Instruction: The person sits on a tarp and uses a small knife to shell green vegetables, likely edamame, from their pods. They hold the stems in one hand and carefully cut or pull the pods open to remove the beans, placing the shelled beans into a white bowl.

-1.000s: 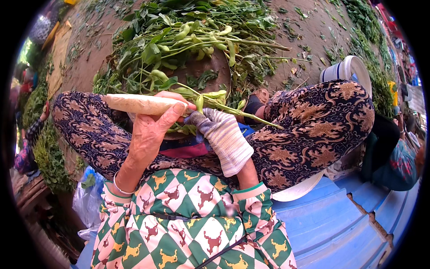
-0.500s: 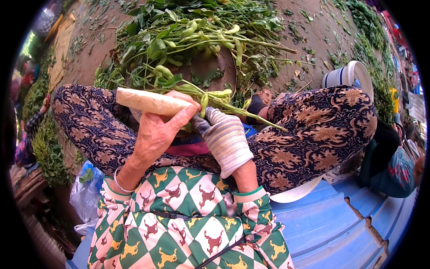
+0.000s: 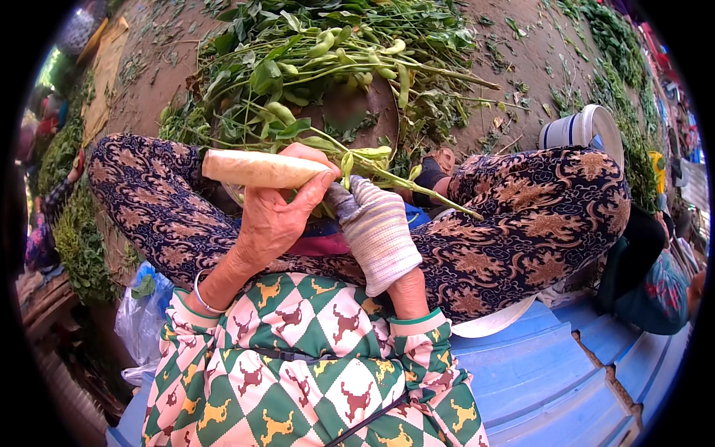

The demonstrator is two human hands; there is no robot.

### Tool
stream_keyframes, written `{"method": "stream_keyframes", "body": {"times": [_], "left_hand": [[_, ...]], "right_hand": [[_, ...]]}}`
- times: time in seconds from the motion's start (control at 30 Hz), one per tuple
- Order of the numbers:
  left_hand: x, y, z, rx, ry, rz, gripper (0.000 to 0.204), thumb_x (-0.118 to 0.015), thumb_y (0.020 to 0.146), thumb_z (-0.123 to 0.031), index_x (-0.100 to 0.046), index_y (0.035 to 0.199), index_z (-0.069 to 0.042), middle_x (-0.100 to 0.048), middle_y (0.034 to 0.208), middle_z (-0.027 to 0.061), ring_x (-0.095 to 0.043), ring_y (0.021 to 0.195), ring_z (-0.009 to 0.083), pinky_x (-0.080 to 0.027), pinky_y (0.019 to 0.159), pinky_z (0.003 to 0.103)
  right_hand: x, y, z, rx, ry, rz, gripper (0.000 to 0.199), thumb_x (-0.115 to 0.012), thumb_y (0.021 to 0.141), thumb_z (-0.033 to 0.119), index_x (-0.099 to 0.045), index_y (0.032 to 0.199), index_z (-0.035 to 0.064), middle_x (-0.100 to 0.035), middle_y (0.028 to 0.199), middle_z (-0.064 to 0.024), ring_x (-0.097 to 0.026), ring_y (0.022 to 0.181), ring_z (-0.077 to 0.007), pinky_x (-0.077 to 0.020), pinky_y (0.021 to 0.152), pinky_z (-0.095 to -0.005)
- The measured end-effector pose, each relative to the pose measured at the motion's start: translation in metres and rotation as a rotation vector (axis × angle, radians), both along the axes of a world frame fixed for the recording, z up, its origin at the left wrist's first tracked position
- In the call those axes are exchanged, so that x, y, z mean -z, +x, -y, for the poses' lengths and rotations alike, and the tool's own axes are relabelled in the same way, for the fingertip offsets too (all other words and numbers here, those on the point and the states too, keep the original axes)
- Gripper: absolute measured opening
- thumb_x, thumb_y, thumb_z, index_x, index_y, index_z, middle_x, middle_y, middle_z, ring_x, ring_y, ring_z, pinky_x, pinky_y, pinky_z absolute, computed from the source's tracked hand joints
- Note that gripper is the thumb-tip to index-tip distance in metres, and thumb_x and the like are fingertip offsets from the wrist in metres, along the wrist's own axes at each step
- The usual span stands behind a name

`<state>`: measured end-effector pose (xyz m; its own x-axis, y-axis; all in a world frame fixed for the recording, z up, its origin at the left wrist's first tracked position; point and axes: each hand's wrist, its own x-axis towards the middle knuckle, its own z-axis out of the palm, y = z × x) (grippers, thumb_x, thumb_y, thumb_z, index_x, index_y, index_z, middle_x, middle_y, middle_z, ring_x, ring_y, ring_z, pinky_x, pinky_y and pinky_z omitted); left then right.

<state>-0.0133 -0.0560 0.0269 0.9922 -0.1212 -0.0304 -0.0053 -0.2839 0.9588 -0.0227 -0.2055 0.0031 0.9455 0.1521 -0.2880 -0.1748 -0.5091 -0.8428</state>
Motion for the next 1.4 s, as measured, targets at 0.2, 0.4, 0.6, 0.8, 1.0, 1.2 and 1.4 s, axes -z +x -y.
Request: {"method": "stream_keyframes", "body": {"times": [0.2, 0.4, 0.6, 0.8, 1.0, 1.2, 1.4], "left_hand": [[0.002, 0.003, -0.006, 0.022, -0.167, -0.048, 0.006, -0.059, 0.086, 0.000, -0.062, 0.091, 0.000, -0.060, 0.089, 0.0003, -0.055, 0.077, 0.0067, -0.043, 0.068, 0.020], [-0.009, 0.014, -0.027, -0.094, -0.336, 0.012, 0.011, -0.061, 0.084, -0.001, -0.061, 0.095, 0.001, -0.060, 0.090, 0.0032, -0.061, 0.080, 0.0126, -0.049, 0.071, 0.023], [-0.008, 0.041, -0.067, -0.327, -0.194, 0.012, 0.015, -0.064, 0.086, -0.011, -0.062, 0.096, -0.001, -0.064, 0.086, 0.0035, -0.065, 0.073, 0.0114, -0.051, 0.060, 0.020], [0.009, 0.059, -0.070, -0.244, -0.314, -0.133, 0.022, -0.066, 0.084, -0.016, -0.063, 0.100, -0.001, -0.066, 0.086, 0.0057, -0.065, 0.072, 0.0124, -0.048, 0.052, 0.019], [0.008, 0.062, -0.065, -0.181, -0.405, -0.167, 0.022, -0.065, 0.085, -0.017, -0.062, 0.100, -0.001, -0.065, 0.086, 0.0058, -0.065, 0.073, 0.0130, -0.048, 0.055, 0.020], [0.004, 0.058, -0.052, -0.059, -0.332, -0.140, 0.018, -0.066, 0.085, -0.016, -0.061, 0.096, -0.003, -0.064, 0.083, 0.0035, -0.064, 0.071, 0.0106, -0.048, 0.059, 0.021], [0.009, 0.054, -0.047, 0.028, -0.327, -0.066, 0.011, -0.063, 0.085, -0.009, -0.059, 0.093, -0.002, -0.060, 0.080, 0.0013, -0.061, 0.070, 0.0093, -0.049, 0.065, 0.023]], "right_hand": [[-0.003, 0.004, 0.010, 0.040, 0.452, -0.298, 0.031, -0.043, 0.095, 0.028, -0.061, 0.082, 0.0076, -0.052, 0.056, 0.0021, -0.043, 0.044, -0.0058, -0.0336, 0.039, -0.0213], [-0.017, 0.008, 0.004, 0.068, 0.507, -0.437, 0.036, -0.037, 0.096, 0.027, -0.067, 0.094, 0.0071, -0.050, 0.056, 0.0021, -0.043, 0.044, -0.0058, -0.0331, 0.037, -0.0211], [-0.012, 0.007, 0.005, 0.129, 0.535, -0.440, 0.036, -0.038, 0.096, 0.026, -0.066, 0.090, 0.0039, -0.050, 0.056, 0.0006, -0.042, 0.043, -0.0062, -0.0330, 0.036, -0.0209], [-0.010, 0.007, 0.005, 0.117, 0.497, -0.418, 0.037, -0.045, 0.092, 0.038, -0.063, 0.087, 0.0066, -0.048, 0.055, 0.0021, -0.038, 0.040, -0.0051, -0.0286, 0.037, -0.0186], [-0.013, 0.009, 0.007, 0.140, 0.492, -0.473, 0.030, -0.041, 0.094, 0.022, -0.065, 0.084, 0.0051, -0.050, 0.055, 0.0008, -0.043, 0.043, -0.0065, -0.0330, 0.037, -0.0203], [-0.017, 0.011, 0.008, 0.142, 0.481, -0.473, 0.029, -0.042, 0.092, 0.021, -0.065, 0.084, 0.0056, -0.050, 0.056, 0.0011, -0.043, 0.043, -0.0060, -0.0330, 0.037, -0.0197], [-0.017, 0.012, 0.008, 0.110, 0.473, -0.443, 0.029, -0.043, 0.092, 0.023, -0.065, 0.085, 0.0058, -0.050, 0.057, 0.0014, -0.043, 0.043, -0.0055, -0.0323, 0.037, -0.0193]]}}
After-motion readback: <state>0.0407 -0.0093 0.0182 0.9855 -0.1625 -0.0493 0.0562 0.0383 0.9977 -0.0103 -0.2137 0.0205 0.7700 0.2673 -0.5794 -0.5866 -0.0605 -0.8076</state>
